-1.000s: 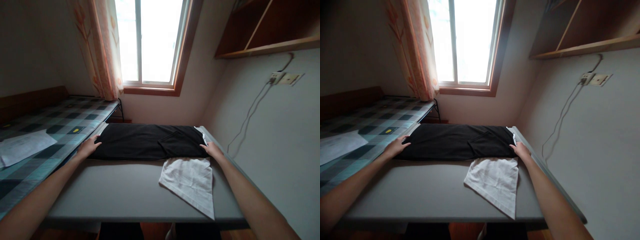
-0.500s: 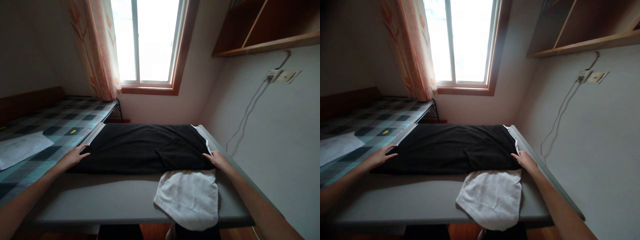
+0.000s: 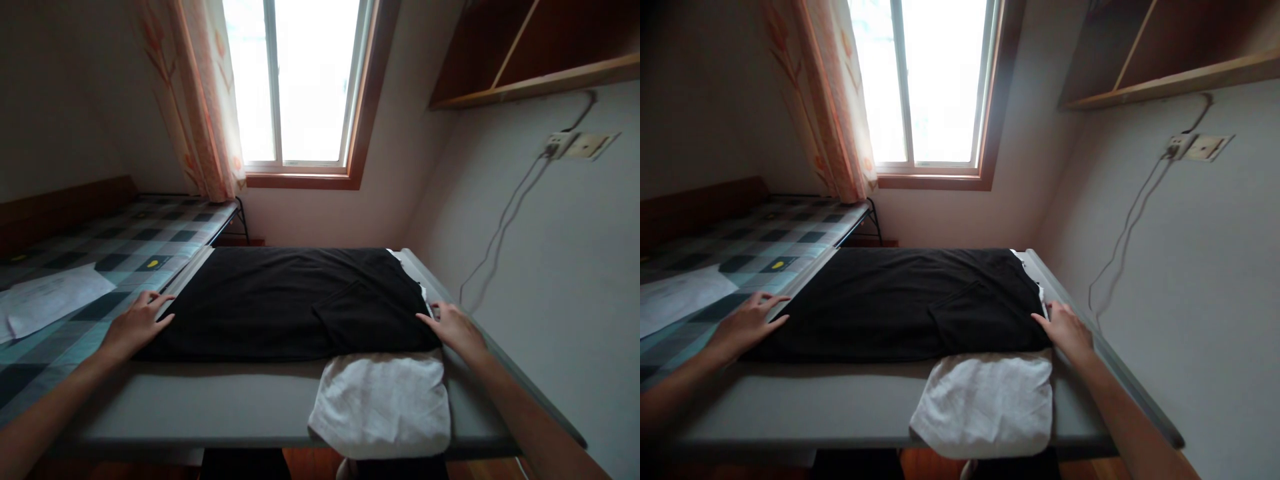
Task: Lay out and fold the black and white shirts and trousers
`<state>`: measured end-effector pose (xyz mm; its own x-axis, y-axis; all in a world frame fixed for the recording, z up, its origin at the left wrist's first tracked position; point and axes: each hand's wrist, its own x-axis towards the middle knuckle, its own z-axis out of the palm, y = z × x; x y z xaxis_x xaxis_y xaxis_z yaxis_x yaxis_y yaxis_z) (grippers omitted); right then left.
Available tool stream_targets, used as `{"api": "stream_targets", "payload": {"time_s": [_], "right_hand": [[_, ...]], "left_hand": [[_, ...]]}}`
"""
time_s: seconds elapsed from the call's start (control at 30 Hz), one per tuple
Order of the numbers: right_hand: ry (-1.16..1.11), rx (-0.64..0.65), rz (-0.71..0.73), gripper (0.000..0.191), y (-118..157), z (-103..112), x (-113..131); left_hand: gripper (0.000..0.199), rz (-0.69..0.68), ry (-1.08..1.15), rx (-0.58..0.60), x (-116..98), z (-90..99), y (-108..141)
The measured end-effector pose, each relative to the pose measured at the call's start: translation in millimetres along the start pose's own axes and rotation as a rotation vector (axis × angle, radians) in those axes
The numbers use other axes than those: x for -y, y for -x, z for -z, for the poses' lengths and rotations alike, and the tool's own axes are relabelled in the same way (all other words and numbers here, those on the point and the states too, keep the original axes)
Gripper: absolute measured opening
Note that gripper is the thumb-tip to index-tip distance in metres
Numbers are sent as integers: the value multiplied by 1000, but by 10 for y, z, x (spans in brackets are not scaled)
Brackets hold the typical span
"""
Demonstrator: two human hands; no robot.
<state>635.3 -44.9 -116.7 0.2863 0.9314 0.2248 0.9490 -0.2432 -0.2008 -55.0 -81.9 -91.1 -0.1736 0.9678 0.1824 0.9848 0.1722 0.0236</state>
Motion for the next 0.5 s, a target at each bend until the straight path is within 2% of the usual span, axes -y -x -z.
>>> {"api": "stream_targets", "payload": {"time_s": [0.1,0.17,0.23,0.37,0.5], "right_hand": [[61,-184,132,49,-81,56,121],[19,-224,238,47,-187,62,277],[-49,-168,355,47,-321,33,480],[-69,46,507,57,-573,-111,872],[16,289,501,69,-698,-289,1001]], "left_hand": [[46,-90,28,-119,-116,-21,-141],[46,-158,100,-135,-264,-76,-292],[47,-220,149,-133,-475,-148,-448],[51,-317,171,-98,-967,-288,-663],[54,-370,124,-11,-1258,-421,-732]]}}
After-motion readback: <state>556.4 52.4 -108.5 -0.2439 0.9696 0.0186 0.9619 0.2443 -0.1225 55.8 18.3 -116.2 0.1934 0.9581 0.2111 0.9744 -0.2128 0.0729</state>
